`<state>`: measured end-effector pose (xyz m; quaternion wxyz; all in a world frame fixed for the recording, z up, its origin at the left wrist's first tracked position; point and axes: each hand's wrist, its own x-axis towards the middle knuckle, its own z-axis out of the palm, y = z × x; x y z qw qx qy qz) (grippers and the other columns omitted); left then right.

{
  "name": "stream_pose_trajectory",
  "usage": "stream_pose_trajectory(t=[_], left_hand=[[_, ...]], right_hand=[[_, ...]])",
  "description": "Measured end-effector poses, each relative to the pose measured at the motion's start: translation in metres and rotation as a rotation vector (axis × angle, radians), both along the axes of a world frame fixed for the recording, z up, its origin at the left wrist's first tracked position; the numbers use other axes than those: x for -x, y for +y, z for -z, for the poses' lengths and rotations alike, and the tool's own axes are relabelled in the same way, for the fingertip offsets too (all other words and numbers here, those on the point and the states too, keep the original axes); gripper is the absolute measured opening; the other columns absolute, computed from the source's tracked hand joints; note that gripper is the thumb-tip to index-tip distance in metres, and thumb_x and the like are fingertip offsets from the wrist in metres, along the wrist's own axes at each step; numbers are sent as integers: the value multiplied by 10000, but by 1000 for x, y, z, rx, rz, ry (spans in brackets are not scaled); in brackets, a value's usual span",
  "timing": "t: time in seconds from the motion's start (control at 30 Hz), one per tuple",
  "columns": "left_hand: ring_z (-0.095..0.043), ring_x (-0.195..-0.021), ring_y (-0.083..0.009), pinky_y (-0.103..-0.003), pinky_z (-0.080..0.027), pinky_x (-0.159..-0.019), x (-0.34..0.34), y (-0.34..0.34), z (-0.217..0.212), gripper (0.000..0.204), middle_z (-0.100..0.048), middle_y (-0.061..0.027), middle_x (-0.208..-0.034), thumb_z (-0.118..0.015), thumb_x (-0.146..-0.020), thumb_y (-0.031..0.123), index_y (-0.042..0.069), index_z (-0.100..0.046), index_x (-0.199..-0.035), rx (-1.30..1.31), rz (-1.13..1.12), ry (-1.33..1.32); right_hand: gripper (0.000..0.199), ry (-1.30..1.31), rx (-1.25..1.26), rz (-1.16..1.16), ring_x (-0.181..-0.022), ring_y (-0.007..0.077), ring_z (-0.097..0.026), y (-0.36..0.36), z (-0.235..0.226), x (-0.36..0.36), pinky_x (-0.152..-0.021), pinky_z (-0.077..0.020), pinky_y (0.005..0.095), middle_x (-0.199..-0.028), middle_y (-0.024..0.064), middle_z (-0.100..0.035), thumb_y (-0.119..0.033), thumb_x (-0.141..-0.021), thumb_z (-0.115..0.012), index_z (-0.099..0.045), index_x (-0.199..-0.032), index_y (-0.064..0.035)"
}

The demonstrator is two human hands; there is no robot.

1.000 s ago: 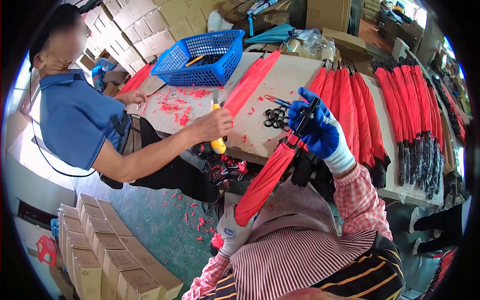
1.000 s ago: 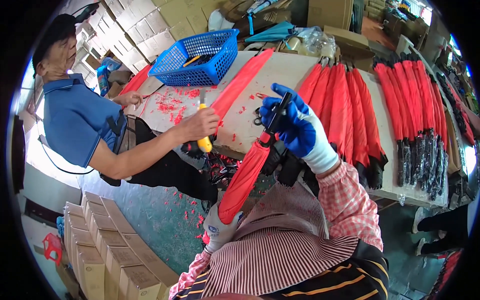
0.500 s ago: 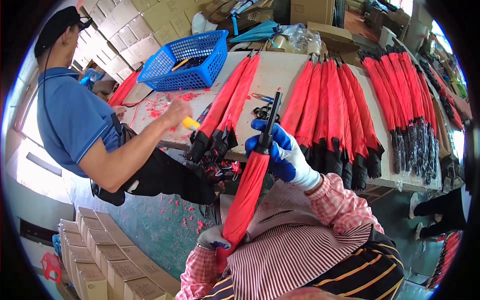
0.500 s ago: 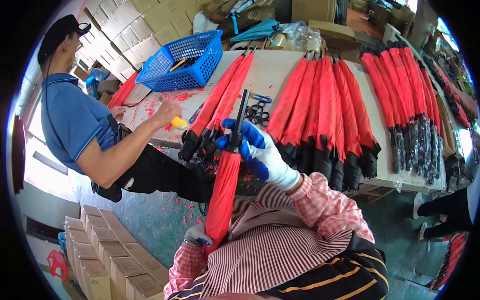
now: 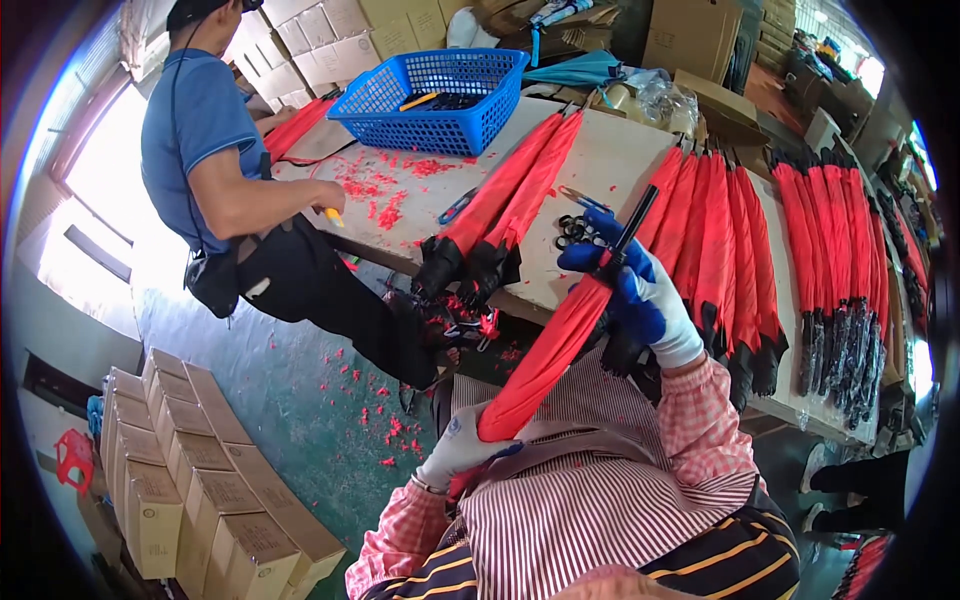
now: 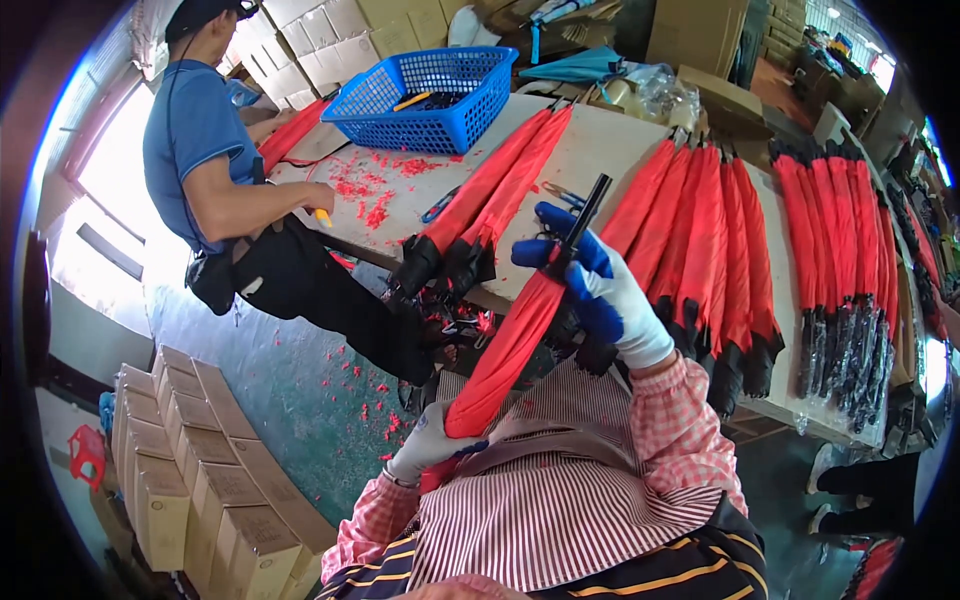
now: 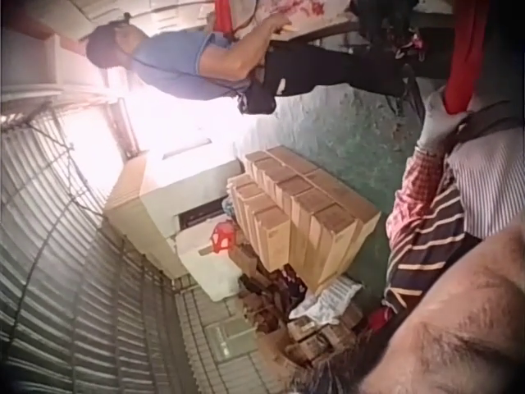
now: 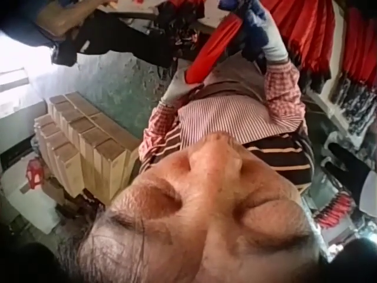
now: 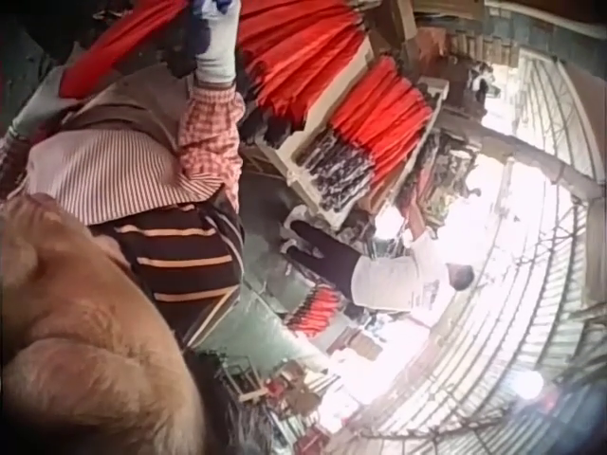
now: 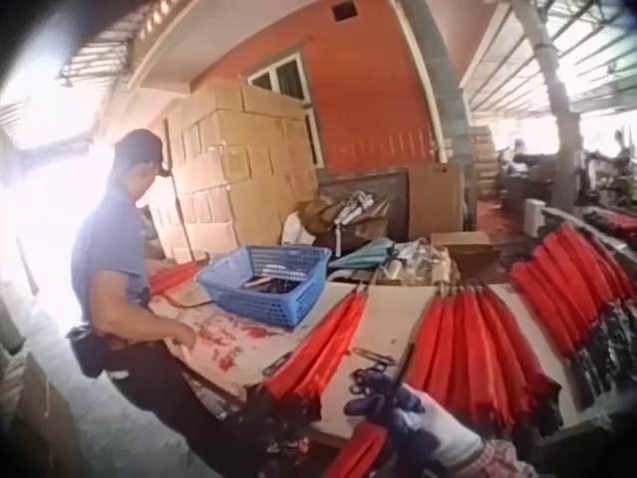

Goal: The worker is folding umbrella canopies and securing them with straps as part of an assembly process.

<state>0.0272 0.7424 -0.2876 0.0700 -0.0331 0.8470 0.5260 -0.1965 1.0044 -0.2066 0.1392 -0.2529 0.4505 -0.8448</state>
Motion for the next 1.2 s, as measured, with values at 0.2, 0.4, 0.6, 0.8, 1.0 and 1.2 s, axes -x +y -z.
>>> stream_pose_trajectory(t=[0.2, 0.4, 0.6, 0.8, 1.0, 1.2], left_hand=[[-781, -1070, -264, -371, -574, -968, 2, 25, -8, 735, -801, -203, -1161, -941, -757, 385, -43, -715, -1310, 233, -119, -61], [-779, -1070, -249, -370, -573, -973, -6, 5, 4, 729, -802, -195, -1165, -941, -757, 379, -42, -717, -1308, -48, 28, -4], [-773, -1066, -233, -368, -568, -987, -6, 33, -6, 738, -799, -198, -1171, -943, -756, 359, -49, -711, -1325, 129, -41, -30], [-744, -1105, -252, -378, -558, -1006, -8, 34, -16, 804, -779, -221, -1159, -979, -722, 384, -117, -685, -1278, -62, -15, -116], [-773, -1006, -275, -399, -581, -932, -8, 43, -24, 761, -796, -223, -1066, -966, -725, 404, -109, -707, -1223, -13, -28, 11], [-779, -1019, -296, -402, -585, -932, -7, 50, -2, 769, -796, -224, -1082, -957, -729, 424, -80, -710, -1256, 99, -43, 31]], right_hand=[[803, -68, -102, 129, -1211, 181, -681, -2, 1, -5, -1018, -570, 332, -1313, 47, -689, -81, -857, -903, -526, -1561, -6], [844, 0, -32, 6, -1218, 196, -681, 21, -6, -8, -1045, -557, 348, -1364, 71, -678, -200, -849, -929, -525, -1562, 1], [873, 103, -226, 315, -1235, 184, -663, 28, 10, -7, -1062, -552, 354, -1396, 65, -662, -165, -814, -958, -530, -1559, -7], [892, 13, -72, 43, -1245, 161, -659, 40, -3, -14, -1061, -540, 325, -1432, 65, -650, -160, -835, -934, -487, -1592, -12], [816, 88, -41, 52, -1233, 150, -669, 52, 7, -8, -1030, -557, 312, -1425, 53, -654, -74, -875, -870, -486, -1593, -15], [870, 20, -86, 126, -1211, 171, -698, 51, 15, -8, -1090, -535, 336, -1297, 64, -723, -231, -885, -897, -461, -1597, 12]])
